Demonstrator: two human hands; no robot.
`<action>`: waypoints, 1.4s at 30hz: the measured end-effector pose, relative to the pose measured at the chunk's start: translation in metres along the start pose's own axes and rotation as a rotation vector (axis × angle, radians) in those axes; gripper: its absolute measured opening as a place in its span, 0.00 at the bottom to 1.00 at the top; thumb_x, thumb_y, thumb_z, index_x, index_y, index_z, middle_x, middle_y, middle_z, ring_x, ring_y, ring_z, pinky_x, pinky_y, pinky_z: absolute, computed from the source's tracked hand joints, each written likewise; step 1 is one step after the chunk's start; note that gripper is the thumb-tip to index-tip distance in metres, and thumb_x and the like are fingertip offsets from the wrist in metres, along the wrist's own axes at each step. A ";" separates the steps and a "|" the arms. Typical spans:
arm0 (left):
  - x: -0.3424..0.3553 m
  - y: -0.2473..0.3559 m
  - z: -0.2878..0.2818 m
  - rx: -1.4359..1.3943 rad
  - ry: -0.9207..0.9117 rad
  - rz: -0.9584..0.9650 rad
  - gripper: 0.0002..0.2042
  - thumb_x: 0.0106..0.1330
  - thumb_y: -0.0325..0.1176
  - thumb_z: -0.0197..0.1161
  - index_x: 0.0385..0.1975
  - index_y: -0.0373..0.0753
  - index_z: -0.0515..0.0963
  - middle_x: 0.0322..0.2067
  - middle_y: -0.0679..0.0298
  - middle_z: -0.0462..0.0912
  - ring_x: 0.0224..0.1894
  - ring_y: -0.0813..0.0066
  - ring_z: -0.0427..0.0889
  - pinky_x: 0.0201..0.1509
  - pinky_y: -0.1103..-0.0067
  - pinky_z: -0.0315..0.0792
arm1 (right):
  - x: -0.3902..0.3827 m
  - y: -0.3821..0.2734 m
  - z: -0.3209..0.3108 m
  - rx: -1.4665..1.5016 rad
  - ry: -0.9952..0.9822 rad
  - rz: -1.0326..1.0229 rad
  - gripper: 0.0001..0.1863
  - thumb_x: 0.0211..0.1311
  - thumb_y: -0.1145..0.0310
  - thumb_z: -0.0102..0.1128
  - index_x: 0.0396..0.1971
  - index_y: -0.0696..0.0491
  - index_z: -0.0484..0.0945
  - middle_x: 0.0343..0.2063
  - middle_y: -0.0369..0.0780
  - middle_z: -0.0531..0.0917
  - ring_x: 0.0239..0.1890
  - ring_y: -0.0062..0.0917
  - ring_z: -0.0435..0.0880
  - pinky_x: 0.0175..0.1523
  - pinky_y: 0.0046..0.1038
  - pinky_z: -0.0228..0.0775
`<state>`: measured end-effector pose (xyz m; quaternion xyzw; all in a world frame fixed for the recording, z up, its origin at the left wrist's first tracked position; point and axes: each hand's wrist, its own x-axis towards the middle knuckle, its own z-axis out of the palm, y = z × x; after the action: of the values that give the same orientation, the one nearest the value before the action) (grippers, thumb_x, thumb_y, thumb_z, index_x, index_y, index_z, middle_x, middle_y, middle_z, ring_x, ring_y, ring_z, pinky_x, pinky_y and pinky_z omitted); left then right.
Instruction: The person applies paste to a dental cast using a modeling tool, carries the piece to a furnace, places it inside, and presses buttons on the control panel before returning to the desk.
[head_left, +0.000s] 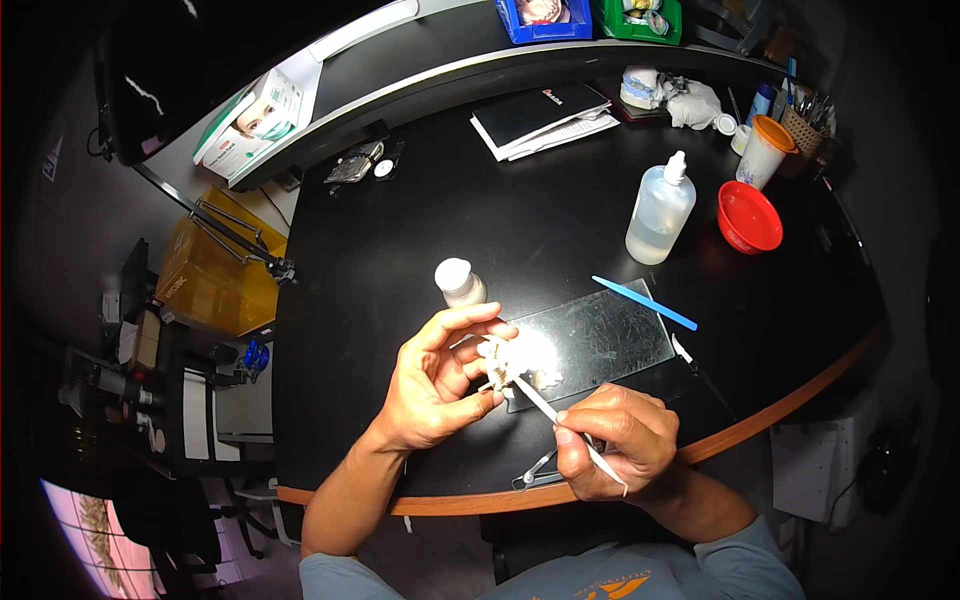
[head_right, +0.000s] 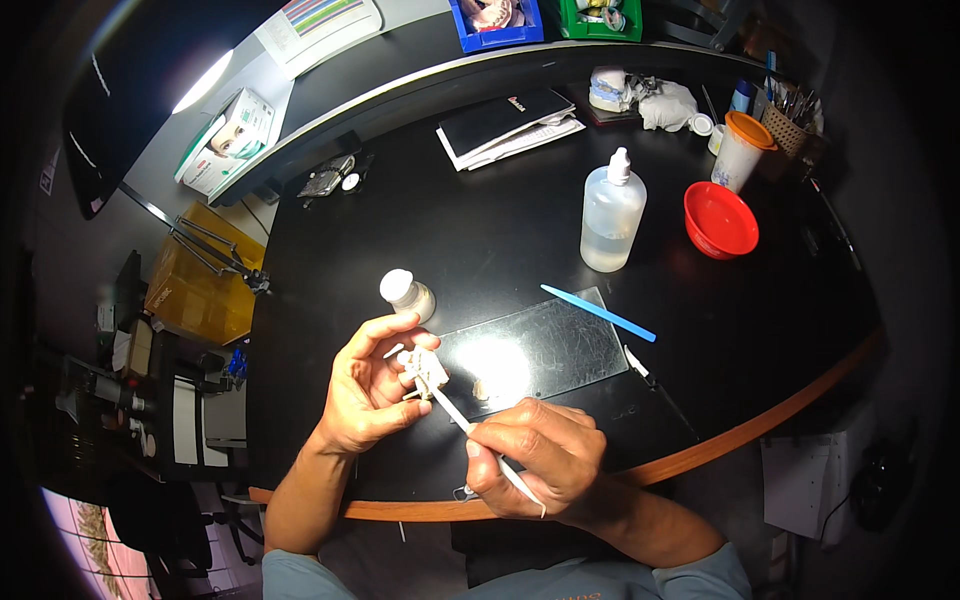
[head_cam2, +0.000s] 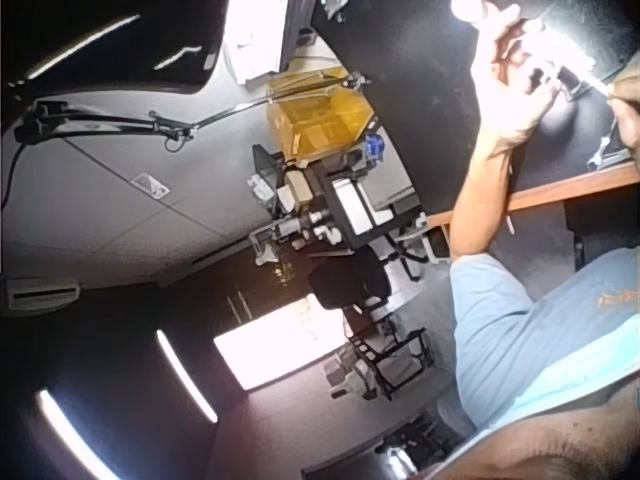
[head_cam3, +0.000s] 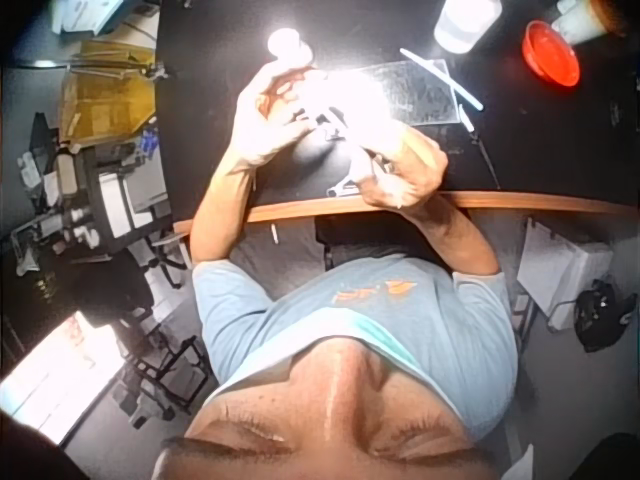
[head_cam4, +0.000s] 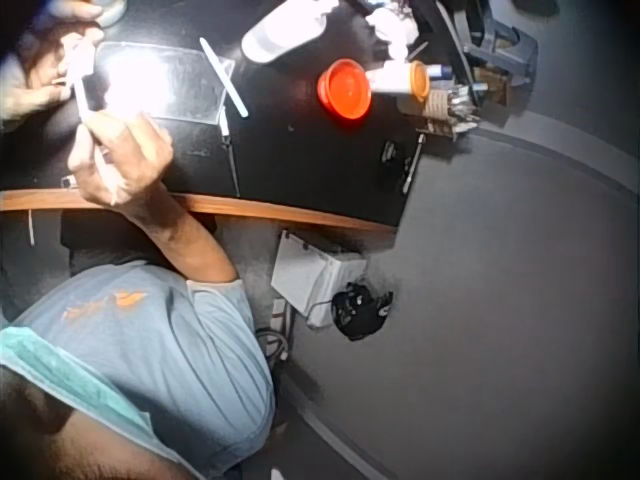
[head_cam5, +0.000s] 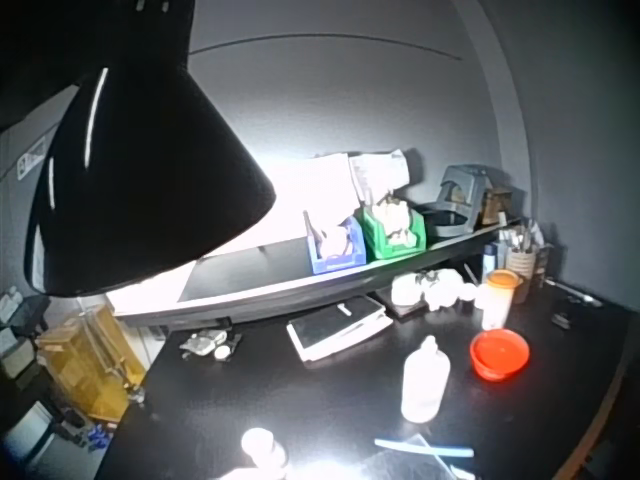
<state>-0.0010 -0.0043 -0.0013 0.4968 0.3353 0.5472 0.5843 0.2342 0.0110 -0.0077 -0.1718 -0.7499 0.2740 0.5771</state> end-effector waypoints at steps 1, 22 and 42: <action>0.000 0.000 0.000 -0.002 0.003 0.000 0.40 0.53 0.09 0.70 0.69 0.31 0.64 0.59 0.51 0.75 0.55 0.68 0.82 0.61 0.72 0.80 | 0.000 0.000 0.000 0.001 -0.003 0.002 0.10 0.53 0.80 0.68 0.37 0.60 0.82 0.26 0.40 0.85 0.23 0.25 0.87 0.28 0.24 0.80; -0.001 -0.001 0.000 -0.012 0.008 -0.031 0.41 0.53 0.10 0.70 0.70 0.33 0.63 0.61 0.51 0.76 0.59 0.59 0.82 0.65 0.66 0.79 | -0.004 0.002 0.000 -0.011 0.026 -0.039 0.09 0.53 0.78 0.68 0.35 0.59 0.82 0.26 0.39 0.83 0.22 0.24 0.85 0.27 0.24 0.79; -0.001 -0.002 -0.001 -0.062 -0.049 -0.022 0.42 0.53 0.09 0.68 0.71 0.32 0.60 0.62 0.50 0.74 0.64 0.61 0.79 0.71 0.58 0.75 | -0.001 0.002 0.002 -0.030 0.043 -0.072 0.07 0.55 0.78 0.69 0.34 0.58 0.82 0.26 0.39 0.83 0.22 0.22 0.84 0.25 0.23 0.76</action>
<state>-0.0017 -0.0047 -0.0032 0.4881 0.3091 0.5385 0.6134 0.2327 0.0118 -0.0102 -0.1594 -0.7470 0.2380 0.6000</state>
